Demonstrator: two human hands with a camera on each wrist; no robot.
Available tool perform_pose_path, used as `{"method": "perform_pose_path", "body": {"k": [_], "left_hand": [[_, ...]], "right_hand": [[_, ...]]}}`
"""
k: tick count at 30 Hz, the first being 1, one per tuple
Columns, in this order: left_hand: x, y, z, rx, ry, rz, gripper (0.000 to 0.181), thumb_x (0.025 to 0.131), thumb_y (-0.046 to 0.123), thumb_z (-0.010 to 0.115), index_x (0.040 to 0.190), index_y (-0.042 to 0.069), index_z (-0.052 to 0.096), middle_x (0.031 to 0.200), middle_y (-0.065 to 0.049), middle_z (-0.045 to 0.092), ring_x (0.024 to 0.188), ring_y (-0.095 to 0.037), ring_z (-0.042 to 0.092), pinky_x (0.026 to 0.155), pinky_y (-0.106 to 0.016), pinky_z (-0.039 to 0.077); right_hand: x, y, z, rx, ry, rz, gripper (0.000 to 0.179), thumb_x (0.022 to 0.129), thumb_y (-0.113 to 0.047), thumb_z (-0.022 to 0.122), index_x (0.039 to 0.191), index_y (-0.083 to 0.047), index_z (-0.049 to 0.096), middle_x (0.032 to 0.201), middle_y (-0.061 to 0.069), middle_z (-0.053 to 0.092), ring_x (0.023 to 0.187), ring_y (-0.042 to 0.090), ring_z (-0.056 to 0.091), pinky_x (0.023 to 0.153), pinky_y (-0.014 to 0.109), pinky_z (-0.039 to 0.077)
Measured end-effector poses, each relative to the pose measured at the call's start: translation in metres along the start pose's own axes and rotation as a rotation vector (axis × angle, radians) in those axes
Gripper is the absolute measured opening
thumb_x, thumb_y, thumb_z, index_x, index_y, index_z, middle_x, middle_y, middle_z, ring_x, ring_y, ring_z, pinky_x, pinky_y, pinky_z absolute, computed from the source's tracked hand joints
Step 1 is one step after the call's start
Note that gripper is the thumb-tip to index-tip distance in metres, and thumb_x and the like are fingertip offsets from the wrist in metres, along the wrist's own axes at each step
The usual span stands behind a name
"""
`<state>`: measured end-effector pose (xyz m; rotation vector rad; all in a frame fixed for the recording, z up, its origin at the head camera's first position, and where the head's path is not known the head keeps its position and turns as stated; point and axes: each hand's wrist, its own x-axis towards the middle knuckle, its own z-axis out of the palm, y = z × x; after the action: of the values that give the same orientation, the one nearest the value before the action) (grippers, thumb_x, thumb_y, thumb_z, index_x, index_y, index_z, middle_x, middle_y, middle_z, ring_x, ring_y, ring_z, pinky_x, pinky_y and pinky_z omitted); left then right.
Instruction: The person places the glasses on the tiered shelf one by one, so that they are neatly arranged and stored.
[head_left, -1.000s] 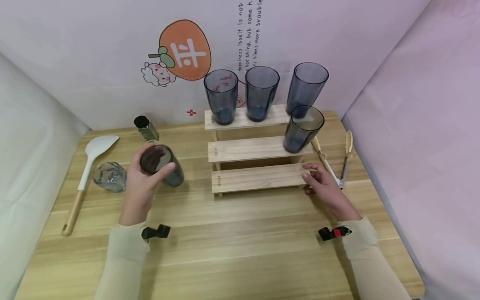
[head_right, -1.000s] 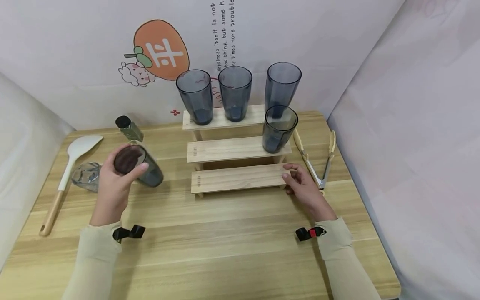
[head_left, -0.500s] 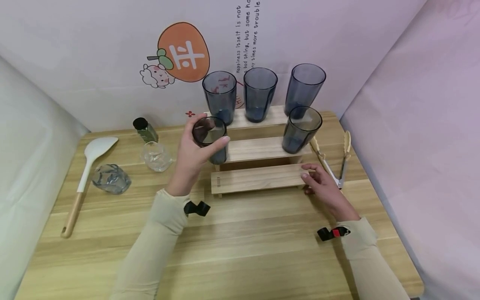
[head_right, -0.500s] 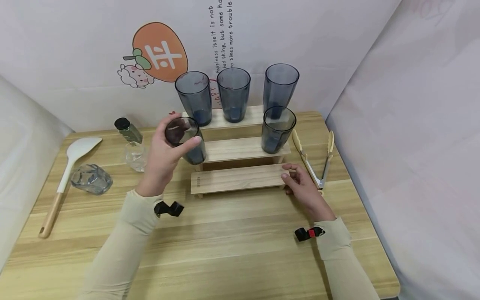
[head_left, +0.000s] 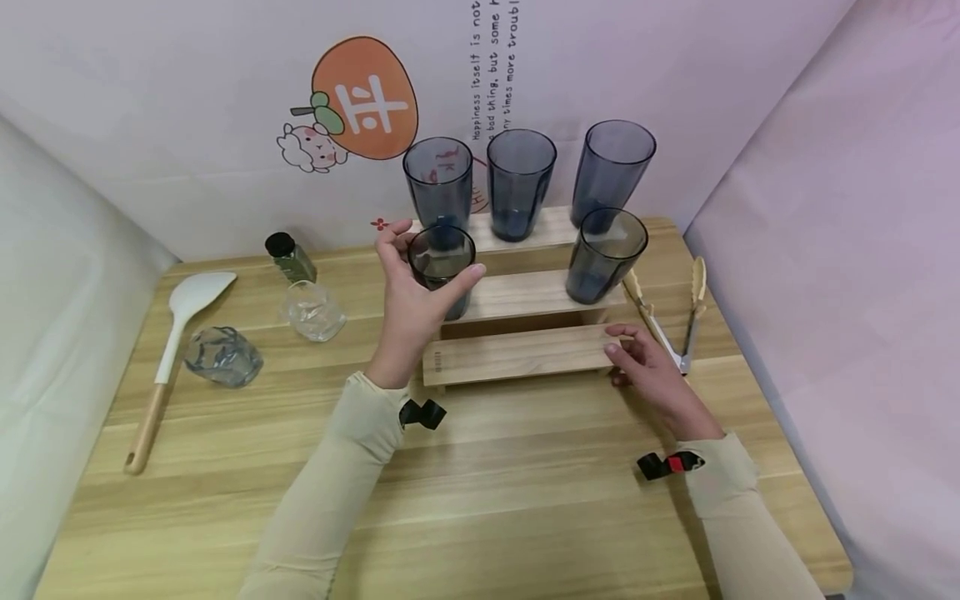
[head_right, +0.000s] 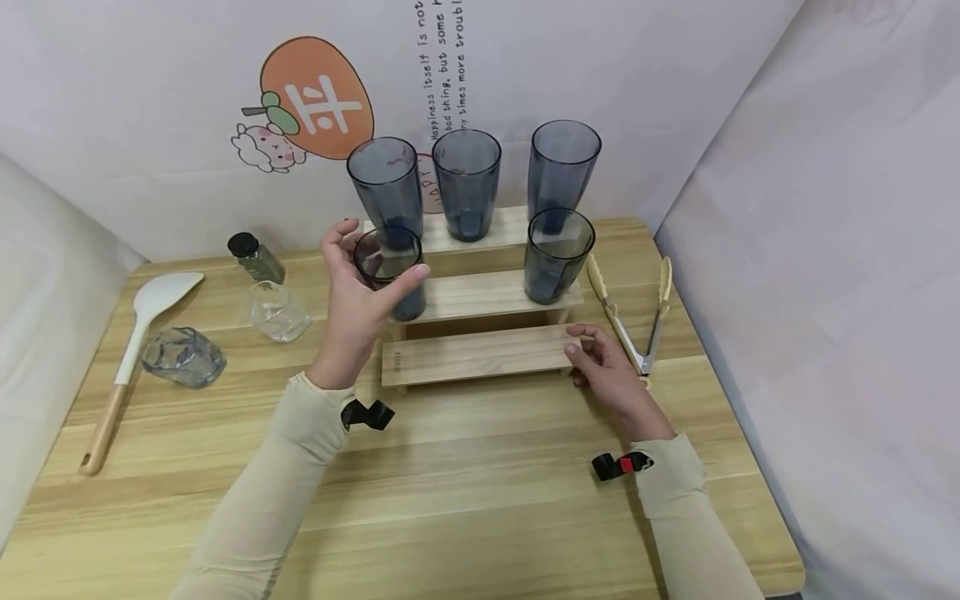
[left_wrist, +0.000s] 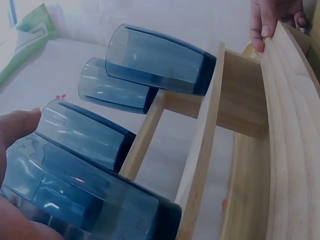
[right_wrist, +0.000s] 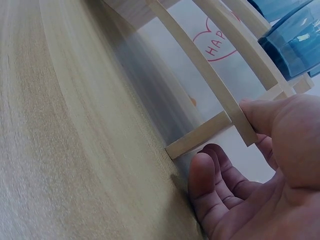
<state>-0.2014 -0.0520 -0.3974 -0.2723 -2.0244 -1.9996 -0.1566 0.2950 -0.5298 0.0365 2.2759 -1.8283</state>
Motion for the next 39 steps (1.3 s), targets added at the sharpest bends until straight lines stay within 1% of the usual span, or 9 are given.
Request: {"method": "perform_pose_path", "body": {"k": [2, 7, 9, 11, 17, 21, 26, 33, 39], "left_hand": [[-0.001, 0.004, 0.001, 0.009, -0.010, -0.008, 0.088, 0.081, 0.016, 0.088, 0.142, 0.020, 0.025, 0.137, -0.009, 0.035, 0.127, -0.014, 0.040, 0.109, -0.030, 0.033], [-0.007, 0.005, -0.010, 0.064, -0.026, 0.016, 0.095, 0.081, 0.050, 0.084, 0.146, 0.016, 0.024, 0.144, -0.009, 0.032, 0.133, -0.017, 0.033, 0.113, -0.036, 0.025], [-0.010, 0.004, -0.019, 0.082, -0.006, 0.033, 0.106, 0.074, 0.068, 0.079, 0.146, 0.012, 0.025, 0.144, -0.008, 0.032, 0.133, -0.020, 0.032, 0.112, -0.038, 0.023], [-0.014, 0.003, -0.031, 0.093, 0.035, 0.048, 0.107, 0.076, 0.070, 0.076, 0.145, 0.005, 0.028, 0.144, -0.010, 0.034, 0.132, -0.024, 0.032, 0.111, -0.039, 0.023], [-0.021, -0.038, -0.092, 0.223, 0.233, 0.087, 0.061, 0.091, 0.027, 0.079, 0.138, 0.005, 0.045, 0.138, -0.009, 0.045, 0.126, -0.019, 0.038, 0.107, -0.034, 0.026], [-0.028, -0.059, -0.131, 0.366, 0.330, 0.004, 0.062, 0.090, 0.028, 0.080, 0.140, 0.011, 0.047, 0.141, -0.006, 0.041, 0.130, -0.014, 0.034, 0.109, -0.033, 0.023], [-0.033, -0.074, -0.159, 0.447, 0.332, -0.172, 0.082, 0.086, 0.042, 0.082, 0.149, 0.014, 0.037, 0.151, -0.009, 0.030, 0.141, -0.021, 0.024, 0.116, -0.040, 0.018], [-0.017, -0.086, -0.169, 0.465, 0.295, -0.353, 0.101, 0.084, 0.045, 0.083, 0.159, 0.013, 0.023, 0.162, -0.008, 0.020, 0.149, -0.021, 0.016, 0.119, -0.040, 0.016], [-0.005, -0.095, -0.167, 0.444, 0.297, -0.373, 0.104, 0.083, 0.039, 0.086, 0.159, 0.009, 0.022, 0.161, -0.010, 0.023, 0.148, -0.020, 0.019, 0.119, -0.035, 0.016]], "right_hand": [[0.000, -0.001, -0.001, 0.000, -0.002, 0.003, 0.049, 0.105, -0.033, 0.057, 0.146, -0.009, 0.043, 0.117, 0.018, 0.055, 0.089, 0.029, 0.061, 0.074, 0.036, 0.056], [-0.001, -0.001, -0.001, -0.009, -0.004, 0.004, 0.049, 0.106, -0.033, 0.056, 0.146, -0.009, 0.043, 0.117, 0.020, 0.055, 0.090, 0.031, 0.061, 0.074, 0.035, 0.056], [-0.001, -0.001, -0.001, -0.014, 0.000, 0.001, 0.048, 0.106, -0.033, 0.056, 0.145, -0.009, 0.043, 0.117, 0.021, 0.055, 0.090, 0.030, 0.061, 0.074, 0.035, 0.056], [-0.001, -0.001, -0.001, -0.016, 0.001, 0.000, 0.048, 0.106, -0.033, 0.056, 0.146, -0.010, 0.043, 0.118, 0.021, 0.056, 0.090, 0.031, 0.061, 0.074, 0.035, 0.056], [-0.001, 0.000, 0.000, -0.013, -0.001, 0.000, 0.048, 0.106, -0.034, 0.056, 0.146, -0.010, 0.043, 0.118, 0.022, 0.055, 0.091, 0.033, 0.061, 0.075, 0.035, 0.056], [-0.001, 0.000, 0.000, -0.012, 0.003, -0.001, 0.047, 0.106, -0.033, 0.056, 0.145, -0.009, 0.043, 0.117, 0.022, 0.056, 0.091, 0.033, 0.061, 0.074, 0.035, 0.056], [0.000, -0.001, -0.001, -0.017, 0.008, -0.004, 0.047, 0.106, -0.033, 0.056, 0.144, -0.009, 0.043, 0.117, 0.022, 0.056, 0.089, 0.031, 0.061, 0.073, 0.035, 0.056], [0.000, 0.003, -0.002, -0.023, -0.004, 0.007, 0.047, 0.106, -0.035, 0.055, 0.145, -0.010, 0.043, 0.115, 0.021, 0.055, 0.090, 0.031, 0.060, 0.074, 0.034, 0.055], [0.001, 0.004, -0.001, -0.021, 0.006, -0.008, 0.046, 0.106, -0.033, 0.056, 0.143, -0.009, 0.044, 0.114, 0.020, 0.056, 0.088, 0.030, 0.061, 0.071, 0.033, 0.055]]}}
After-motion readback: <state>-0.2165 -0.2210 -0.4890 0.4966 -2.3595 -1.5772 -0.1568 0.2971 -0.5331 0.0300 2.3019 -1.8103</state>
